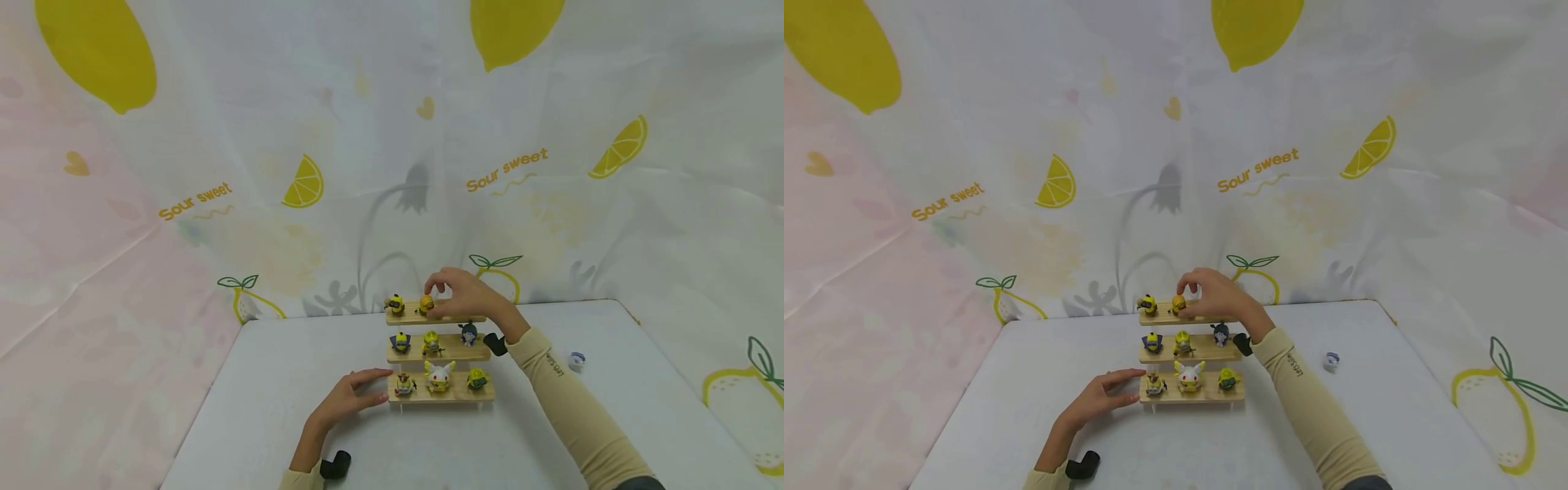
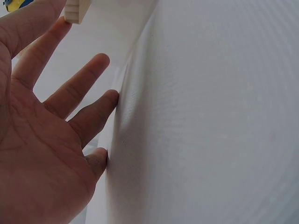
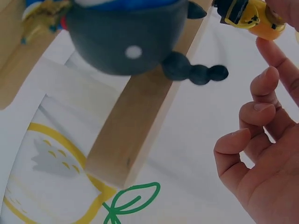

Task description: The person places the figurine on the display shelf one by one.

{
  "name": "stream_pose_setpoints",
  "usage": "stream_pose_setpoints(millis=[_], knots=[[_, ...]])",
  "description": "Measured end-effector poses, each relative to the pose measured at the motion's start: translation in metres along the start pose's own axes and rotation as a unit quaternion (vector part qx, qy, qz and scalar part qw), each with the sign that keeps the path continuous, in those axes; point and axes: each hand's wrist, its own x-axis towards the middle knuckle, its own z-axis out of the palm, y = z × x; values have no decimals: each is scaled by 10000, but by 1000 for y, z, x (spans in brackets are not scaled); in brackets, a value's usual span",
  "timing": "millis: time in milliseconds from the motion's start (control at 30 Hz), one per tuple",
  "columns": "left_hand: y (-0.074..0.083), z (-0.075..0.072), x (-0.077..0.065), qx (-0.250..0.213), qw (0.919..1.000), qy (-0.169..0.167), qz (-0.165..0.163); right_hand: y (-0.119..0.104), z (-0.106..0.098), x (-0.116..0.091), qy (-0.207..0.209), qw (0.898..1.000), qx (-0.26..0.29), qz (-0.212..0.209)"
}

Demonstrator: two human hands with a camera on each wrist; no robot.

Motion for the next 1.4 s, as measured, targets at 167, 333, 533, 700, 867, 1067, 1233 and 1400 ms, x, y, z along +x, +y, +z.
stream_pose_setpoints(millis=[167,333,533,700,867,1067,1233,1400], knots=[[0,-1,0,-14,10000,-29,75,3,-4,-6,-18,10000,-64,2],[2,-1,-1,-64,10000,-42,38,10,-8,-14,-72,9997,-116,196],[4,-1,-2,-116,9999,-56,35,16,-16,-25,-72,9991,-120,396],[3,-1,-1,-86,9999,-56,39,23,-21,-39,209,9995,-135,209],[2,-1,-1,-13,10000,-35,30,33,-21,-53,612,9980,-105,-137],[0,0,-3,-45,10000,-14,82,43,-21,-72,780,9967,148,153],[1,1,-3,-67,10000,-29,18,50,-26,-89,892,9949,170,439],[4,0,-2,-12,10000,28,77,60,-31,-108,1134,9927,-38,400]])
